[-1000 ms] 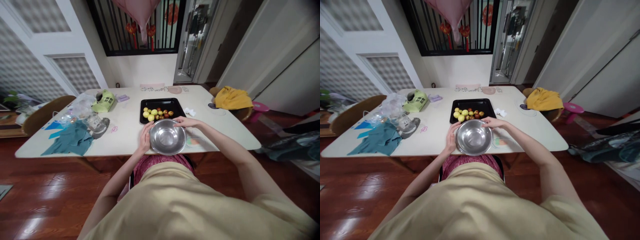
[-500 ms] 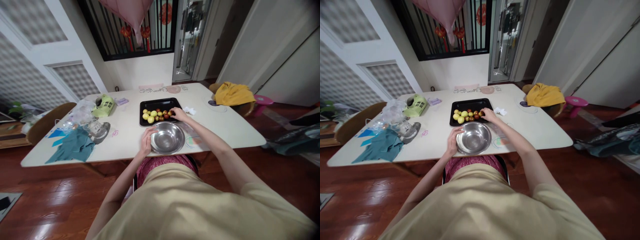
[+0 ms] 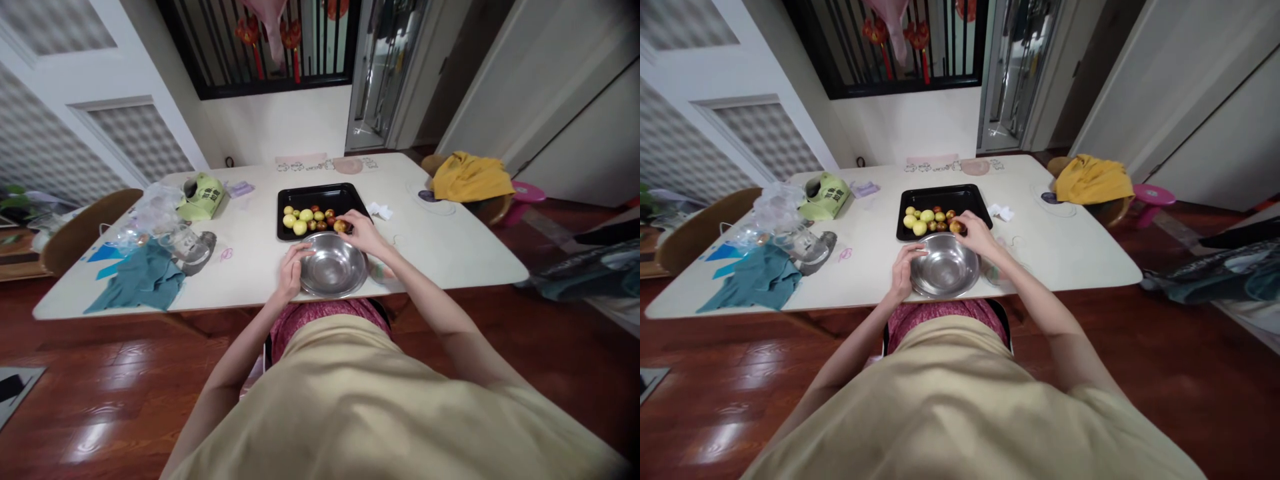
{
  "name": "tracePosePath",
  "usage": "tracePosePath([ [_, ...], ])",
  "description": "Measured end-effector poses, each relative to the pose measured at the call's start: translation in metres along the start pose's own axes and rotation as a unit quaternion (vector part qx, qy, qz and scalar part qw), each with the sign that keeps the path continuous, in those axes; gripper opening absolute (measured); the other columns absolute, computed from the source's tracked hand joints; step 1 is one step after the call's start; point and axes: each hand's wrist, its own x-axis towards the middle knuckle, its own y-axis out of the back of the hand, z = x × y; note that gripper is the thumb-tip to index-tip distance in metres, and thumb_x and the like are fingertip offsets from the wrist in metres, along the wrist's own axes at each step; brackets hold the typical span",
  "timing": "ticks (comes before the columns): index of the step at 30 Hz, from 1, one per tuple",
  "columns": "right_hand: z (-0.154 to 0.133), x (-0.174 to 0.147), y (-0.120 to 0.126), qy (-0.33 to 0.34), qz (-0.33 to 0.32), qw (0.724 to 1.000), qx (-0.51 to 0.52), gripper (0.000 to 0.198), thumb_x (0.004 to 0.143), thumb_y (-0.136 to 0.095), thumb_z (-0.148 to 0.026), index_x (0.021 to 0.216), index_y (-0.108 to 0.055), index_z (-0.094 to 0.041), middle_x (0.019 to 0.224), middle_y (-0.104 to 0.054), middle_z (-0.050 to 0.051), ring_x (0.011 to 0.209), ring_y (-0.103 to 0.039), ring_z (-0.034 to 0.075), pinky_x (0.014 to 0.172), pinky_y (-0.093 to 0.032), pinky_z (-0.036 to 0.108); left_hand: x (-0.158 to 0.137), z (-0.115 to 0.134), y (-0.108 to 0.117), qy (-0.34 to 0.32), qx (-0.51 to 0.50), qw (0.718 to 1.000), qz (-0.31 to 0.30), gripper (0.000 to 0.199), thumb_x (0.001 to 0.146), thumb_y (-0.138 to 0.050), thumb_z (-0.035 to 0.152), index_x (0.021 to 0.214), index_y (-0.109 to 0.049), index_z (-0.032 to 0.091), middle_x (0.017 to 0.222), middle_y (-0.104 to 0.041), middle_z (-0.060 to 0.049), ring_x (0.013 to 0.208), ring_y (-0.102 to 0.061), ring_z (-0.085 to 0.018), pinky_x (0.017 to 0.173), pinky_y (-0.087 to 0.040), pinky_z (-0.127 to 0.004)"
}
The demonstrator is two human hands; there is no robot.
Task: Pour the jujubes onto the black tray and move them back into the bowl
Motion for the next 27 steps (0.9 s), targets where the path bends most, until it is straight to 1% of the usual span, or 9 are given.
tracePosePath([
  [2, -0.02, -0.017, 0.002, 0.026, -0.073, 0.997, 0.009, 0.035, 0.088, -0.069, -0.019, 0.123, -0.073, -0.016, 0.113, -0.07, 0.01, 0.092, -0.068, 0.024, 0.085, -0.055, 0.034, 0.0, 0.0, 0.0, 0.001, 0.003, 1.0, 0.0, 0.058, 0.117, -0.026, 0.052, 0.122, -0.076, 0.022, 0.132, -0.07, -0.013, 0.127, -0.067, -0.027, 0.11, -0.053, -0.047],
  [4, -0.036, -0.029, 0.0, 0.032, -0.139, 0.99, -0.002, 0.032, 0.085, -0.071, -0.015, 0.117, -0.071, -0.015, 0.109, -0.071, 0.01, 0.091, -0.067, 0.023, 0.082, -0.052, 0.032, 0.0, 0.0, 0.0, 0.001, 0.009, 1.0, -0.001, 0.059, 0.116, -0.026, 0.053, 0.121, -0.076, 0.022, 0.132, -0.07, -0.012, 0.126, -0.067, -0.026, 0.11, -0.054, -0.046],
  [6, -0.044, -0.035, -0.004, 0.031, -0.182, 0.982, -0.029, 0.029, 0.083, -0.073, -0.01, 0.111, -0.07, -0.015, 0.106, -0.071, 0.009, 0.092, -0.066, 0.023, 0.082, -0.05, 0.031, 0.001, 0.0, 0.001, 0.003, 0.014, 1.0, -0.004, 0.059, 0.117, -0.025, 0.052, 0.121, -0.076, 0.022, 0.132, -0.071, -0.013, 0.126, -0.067, -0.026, 0.109, -0.054, -0.046],
  [8, -0.046, -0.036, -0.009, 0.028, -0.2, 0.978, -0.053, 0.027, 0.081, -0.074, -0.008, 0.107, -0.07, -0.015, 0.106, -0.071, 0.01, 0.093, -0.066, 0.023, 0.082, -0.049, 0.031, 0.001, 0.0, 0.001, 0.004, 0.019, 1.0, -0.006, 0.059, 0.117, -0.025, 0.051, 0.12, -0.076, 0.021, 0.131, -0.071, -0.013, 0.126, -0.067, -0.026, 0.109, -0.054, -0.046],
  [12, -0.044, -0.033, -0.016, 0.022, -0.201, 0.977, -0.072, 0.026, 0.084, -0.077, -0.009, 0.109, -0.072, -0.014, 0.11, -0.072, 0.012, 0.096, -0.067, 0.024, 0.084, -0.049, 0.032, 0.001, 0.001, 0.003, 0.007, 0.025, 1.0, -0.009, 0.059, 0.117, -0.025, 0.051, 0.12, -0.076, 0.022, 0.131, -0.071, -0.013, 0.126, -0.067, -0.027, 0.109, -0.054, -0.047],
  [17, -0.042, -0.033, -0.017, 0.029, -0.189, 0.979, -0.068, 0.028, 0.087, -0.08, -0.013, 0.114, -0.073, -0.015, 0.112, -0.073, 0.012, 0.103, -0.07, 0.028, 0.092, -0.054, 0.037, 0.001, 0.0, 0.003, 0.011, 0.035, 0.999, -0.008, 0.061, 0.117, -0.024, 0.052, 0.119, -0.077, 0.021, 0.13, -0.071, -0.013, 0.126, -0.067, -0.027, 0.109, -0.055, -0.047],
  [23, -0.045, -0.038, -0.011, 0.018, -0.168, 0.985, -0.04, 0.036, 0.087, -0.079, -0.011, 0.123, -0.073, -0.015, 0.121, -0.074, 0.015, 0.111, -0.072, 0.031, 0.099, -0.057, 0.043, 0.001, -0.001, 0.003, 0.005, 0.031, 1.0, -0.005, 0.061, 0.116, -0.024, 0.052, 0.119, -0.077, 0.021, 0.13, -0.07, -0.013, 0.125, -0.067, -0.027, 0.108, -0.055, -0.048],
  [27, -0.044, -0.043, -0.003, 0.008, -0.133, 0.991, -0.007, 0.033, 0.091, -0.074, -0.012, 0.124, -0.072, -0.016, 0.126, -0.074, 0.015, 0.112, -0.072, 0.03, 0.1, -0.058, 0.043, 0.002, 0.0, 0.004, 0.006, 0.024, 1.0, -0.002, 0.058, 0.117, -0.025, 0.05, 0.119, -0.076, 0.022, 0.13, -0.07, -0.012, 0.125, -0.067, -0.026, 0.108, -0.055, -0.046],
])
